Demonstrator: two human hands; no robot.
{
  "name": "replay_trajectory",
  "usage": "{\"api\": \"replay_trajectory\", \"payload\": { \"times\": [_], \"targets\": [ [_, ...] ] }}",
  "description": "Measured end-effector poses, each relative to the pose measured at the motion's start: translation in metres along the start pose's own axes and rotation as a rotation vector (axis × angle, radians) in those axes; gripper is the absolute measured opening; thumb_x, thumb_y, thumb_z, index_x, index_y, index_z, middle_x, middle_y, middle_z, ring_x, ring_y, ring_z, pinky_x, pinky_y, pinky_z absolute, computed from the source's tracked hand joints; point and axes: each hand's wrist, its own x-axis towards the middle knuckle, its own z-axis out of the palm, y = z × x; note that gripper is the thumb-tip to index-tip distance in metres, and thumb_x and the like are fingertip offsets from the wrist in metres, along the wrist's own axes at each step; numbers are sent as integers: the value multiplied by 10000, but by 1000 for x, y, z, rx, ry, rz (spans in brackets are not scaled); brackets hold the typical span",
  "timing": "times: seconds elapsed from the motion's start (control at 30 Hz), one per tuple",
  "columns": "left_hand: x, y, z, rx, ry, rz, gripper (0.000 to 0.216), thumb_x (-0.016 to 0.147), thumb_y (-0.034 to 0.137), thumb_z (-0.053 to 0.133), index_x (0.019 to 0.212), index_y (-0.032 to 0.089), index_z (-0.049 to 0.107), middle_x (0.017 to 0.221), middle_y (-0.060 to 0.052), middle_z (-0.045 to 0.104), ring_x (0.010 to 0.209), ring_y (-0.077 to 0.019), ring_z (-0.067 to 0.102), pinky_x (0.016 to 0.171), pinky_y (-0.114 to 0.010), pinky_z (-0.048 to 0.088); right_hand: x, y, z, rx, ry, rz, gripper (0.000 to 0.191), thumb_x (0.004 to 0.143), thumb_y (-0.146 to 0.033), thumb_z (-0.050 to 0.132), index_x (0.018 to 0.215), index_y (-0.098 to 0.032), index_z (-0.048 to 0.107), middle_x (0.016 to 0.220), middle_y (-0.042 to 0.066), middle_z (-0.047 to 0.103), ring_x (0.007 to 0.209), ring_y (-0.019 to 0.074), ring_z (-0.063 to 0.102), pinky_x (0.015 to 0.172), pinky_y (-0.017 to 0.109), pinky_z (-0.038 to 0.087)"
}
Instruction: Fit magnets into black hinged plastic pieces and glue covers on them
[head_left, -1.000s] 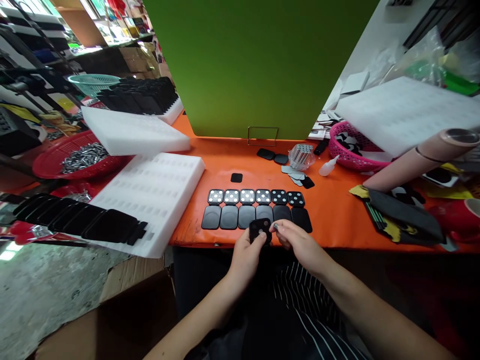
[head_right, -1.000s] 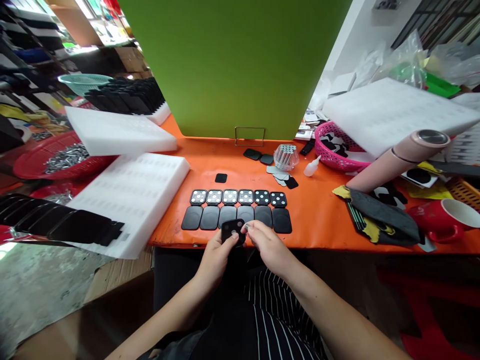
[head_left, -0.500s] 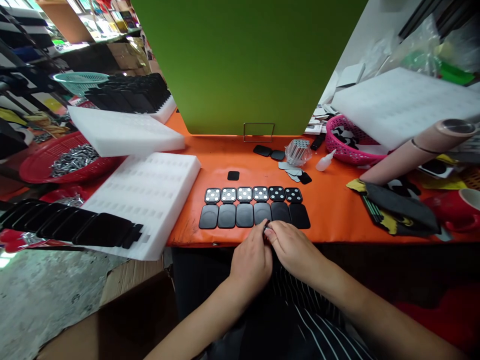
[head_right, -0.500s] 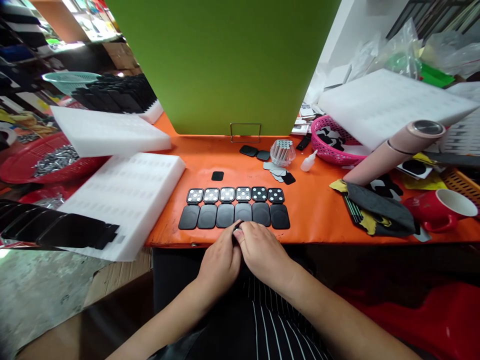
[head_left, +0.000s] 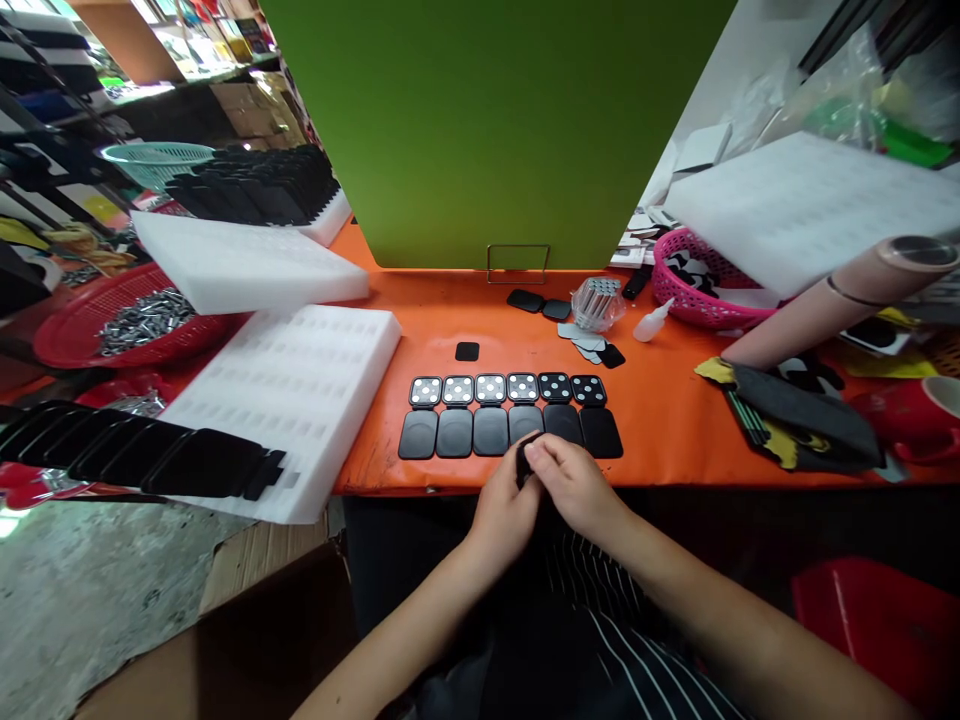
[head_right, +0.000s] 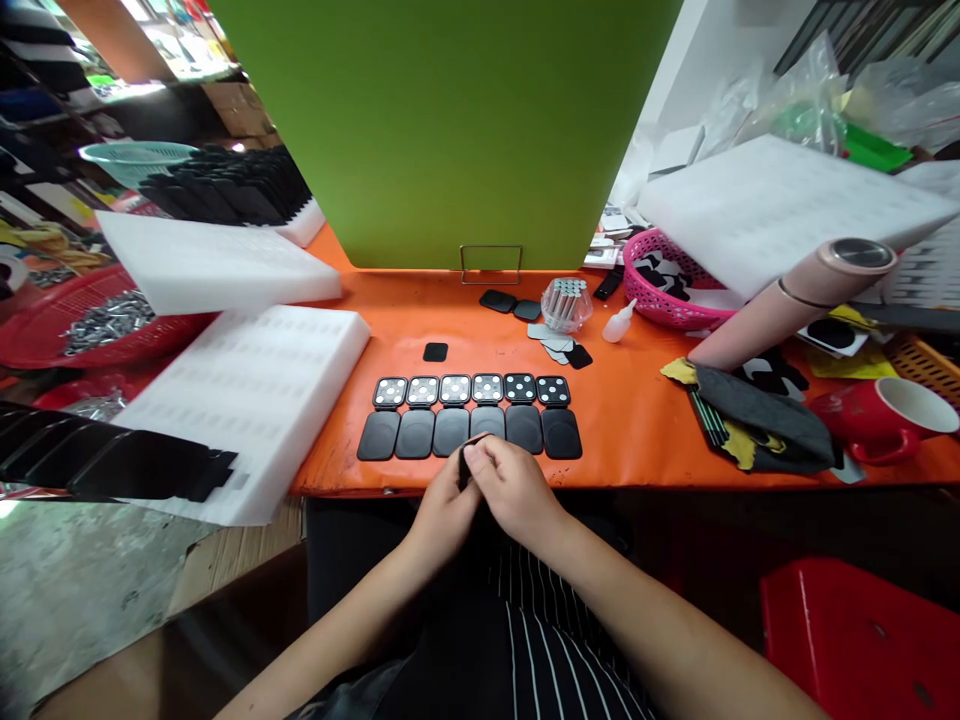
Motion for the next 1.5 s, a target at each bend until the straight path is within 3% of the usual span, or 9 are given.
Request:
{"api": "replay_trajectory", "payload": {
  "times": [0.13,0.23,0.33,0.43,0.57,0.7,0.9,1.1,1.5],
  "targets": [
    [11,-5,-5,-518,59,-244,279,789,231,500,1049,134,528,922,-70,634,839,-190,602,749,-318,471,0,0,-16,496,-59,225,284,892,-395,333,776,-188,489,592,-41,323,542,107,341,515,228,296],
    [15,-3,-9,-627,101,-244,297,829,372,468,978,128,552,794,-44,626,712,-162,599,651,-279,467,-5,1,-20,511,-158,296,269,879,-394,394,833,-167,530,619,-30,372,553,98,341,509,224,278],
    [12,4,-9,-446,168,-179,305,829,416,473,904,137,572,746,-25,618,683,-152,588,635,-265,459,-9,2,-15,452,-206,337,316,865,-439,420,804,-155,544,573,-35,377,520,92,324,476,220,244],
    [5,11,-5,-150,172,-20,261,846,342,475,984,153,592,915,-55,629,839,-170,585,756,-284,457,-10,4,-10,527,-184,403,341,859,-474,417,766,-162,519,526,-54,342,456,77,270,429,210,188],
    [-7,15,-3,134,66,326,316,866,194,445,1168,225,530,1068,-53,591,975,-157,550,865,-296,432,-11,3,-14,751,-227,493,359,839,-484,465,672,-168,440,508,-62,329,428,58,234,413,193,173],
    [-16,14,-2,281,-10,495,412,843,110,456,1229,251,473,1177,-48,543,1068,-160,514,919,-313,427,-13,0,-25,1093,-319,674,319,833,-418,511,666,-153,453,536,-52,354,446,51,290,437,176,242],
    [-17,10,0,372,7,557,480,819,64,467,1254,267,442,1225,-36,509,1133,-172,474,974,-343,405,-9,-11,-25,1334,-242,900,252,831,-325,509,653,-149,482,450,-76,294,380,43,273,385,148,231],
    [-11,13,6,356,6,618,490,817,60,473,1259,270,436,1215,-37,518,1117,-171,489,970,-341,414,-10,-15,-22,1372,-54,890,229,813,-305,529,649,-148,500,416,-87,290,346,36,248,347,144,202],
    [-1,5,10,317,2,663,476,823,92,472,1255,290,443,1235,-46,518,1129,-195,487,988,-379,379,-7,-10,-24,1498,-72,814,248,844,-288,494,638,-151,493,419,-88,257,364,46,232,361,159,227]
  ]
}}
